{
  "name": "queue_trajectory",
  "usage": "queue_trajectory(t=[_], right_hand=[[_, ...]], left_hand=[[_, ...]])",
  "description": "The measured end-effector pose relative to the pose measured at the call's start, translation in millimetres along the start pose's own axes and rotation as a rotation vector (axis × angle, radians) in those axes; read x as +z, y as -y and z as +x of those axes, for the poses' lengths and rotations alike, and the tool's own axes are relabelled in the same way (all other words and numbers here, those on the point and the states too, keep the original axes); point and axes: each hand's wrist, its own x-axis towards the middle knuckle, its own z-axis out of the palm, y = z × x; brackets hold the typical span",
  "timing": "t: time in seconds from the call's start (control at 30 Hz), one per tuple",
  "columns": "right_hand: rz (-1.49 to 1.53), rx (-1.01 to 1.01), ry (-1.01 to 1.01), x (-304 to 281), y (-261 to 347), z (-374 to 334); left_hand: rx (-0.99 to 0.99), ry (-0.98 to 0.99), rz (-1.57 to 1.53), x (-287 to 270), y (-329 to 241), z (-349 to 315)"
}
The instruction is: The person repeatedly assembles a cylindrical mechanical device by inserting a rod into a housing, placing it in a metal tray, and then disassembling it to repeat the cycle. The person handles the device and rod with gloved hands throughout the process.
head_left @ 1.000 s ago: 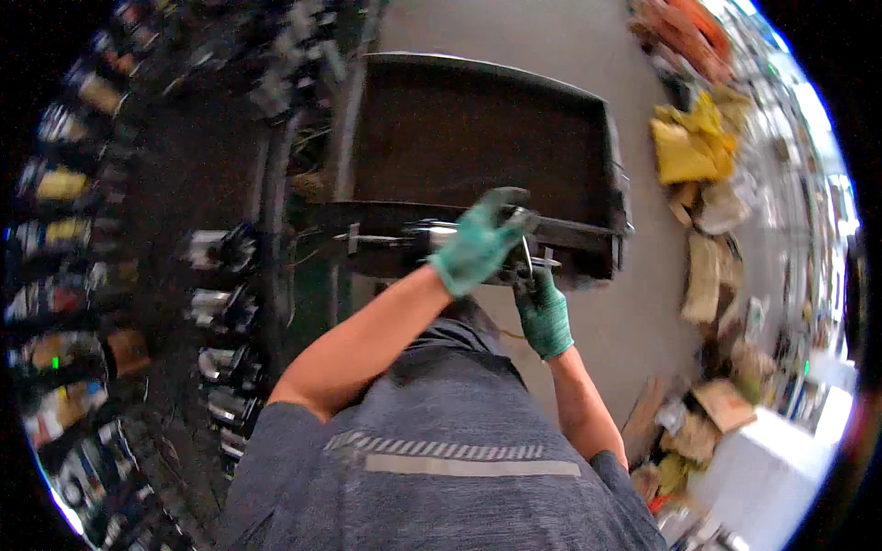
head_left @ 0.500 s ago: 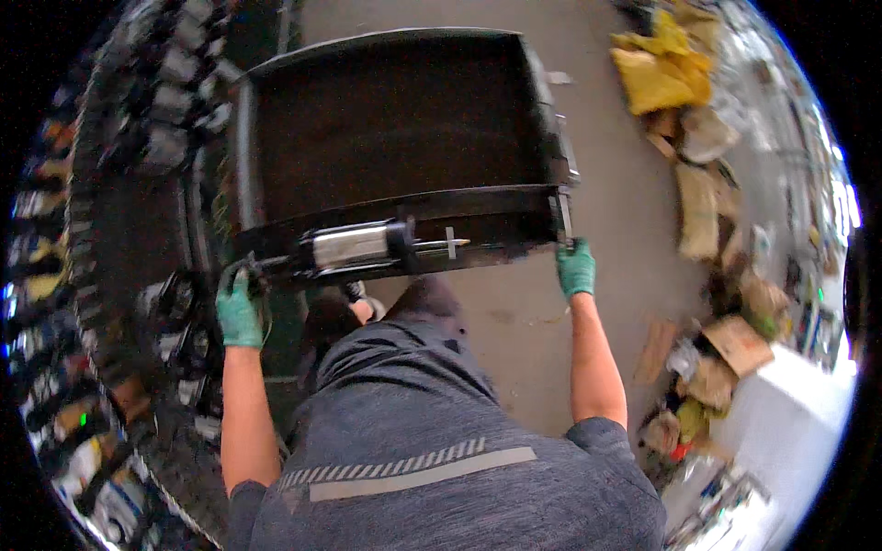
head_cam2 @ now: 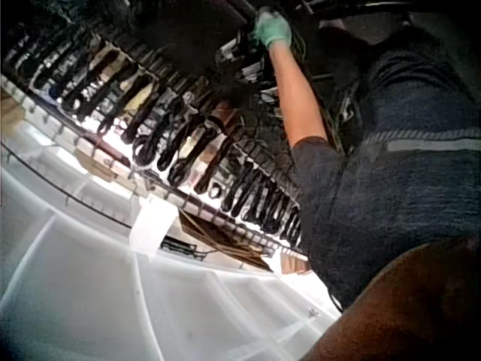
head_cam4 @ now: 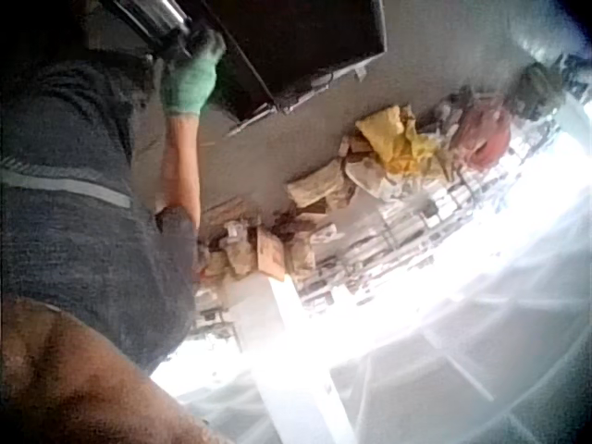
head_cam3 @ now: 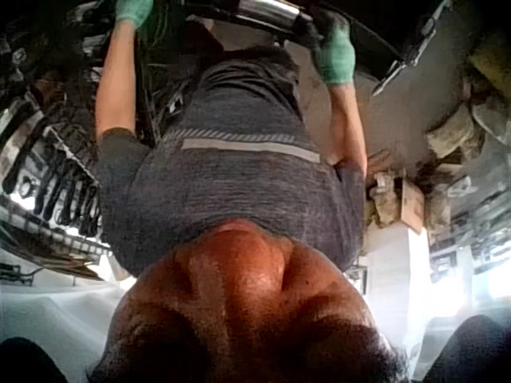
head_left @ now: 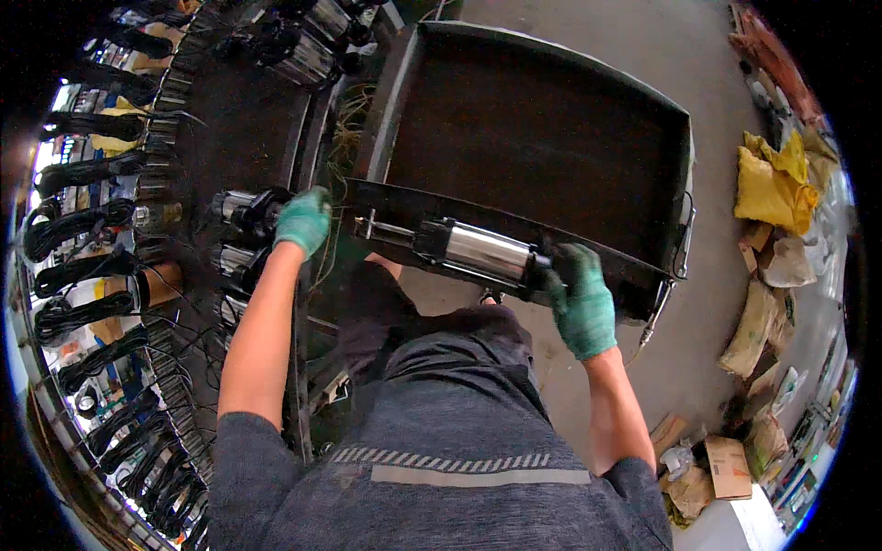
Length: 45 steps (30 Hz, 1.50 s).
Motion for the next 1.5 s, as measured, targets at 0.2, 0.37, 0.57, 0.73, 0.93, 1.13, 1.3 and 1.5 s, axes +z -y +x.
queue_trajectory(t=[0.2, 0.37, 0.57, 0.73, 0.93, 1.13, 1.3, 1.5], right_hand=[[-0.387, 0.035, 0.354, 33.0, 21.7, 42.6], [-0.085, 0.189, 0.483, 11.9, 15.9, 58.2], [0.142, 0.347, 0.211, -77.8, -1.8, 71.9], [-0.286, 0.232, 0.156, -91.4, -12.8, 116.6], [-0.695, 0.236, 0.236, -42.3, -36.3, 188.2], [-0.724, 0.271, 0.333, 1.4, -69.0, 223.3], [-0.7, 0.154, 0.204, 38.8, -103.9, 231.0], [-0.676, 0.18, 0.183, 76.3, -128.7, 242.1]], left_hand=[[0.181, 0.513, 0.455, 13.9, 23.7, 43.7], [0.43, 0.556, 0.327, -11.1, 44.1, 62.9], [0.584, 0.304, -0.022, -59.5, 42.2, 69.0], [0.695, 0.089, 0.056, -32.6, -5.7, 68.7], [0.755, -0.067, -0.036, 39.1, -76.4, 91.1], [0.439, -0.033, -0.197, 64.3, -89.4, 98.7], [0.121, 0.156, -0.21, 62.9, -97.1, 114.1], [0.02, 0.223, -0.133, 57.2, -106.4, 117.7]])
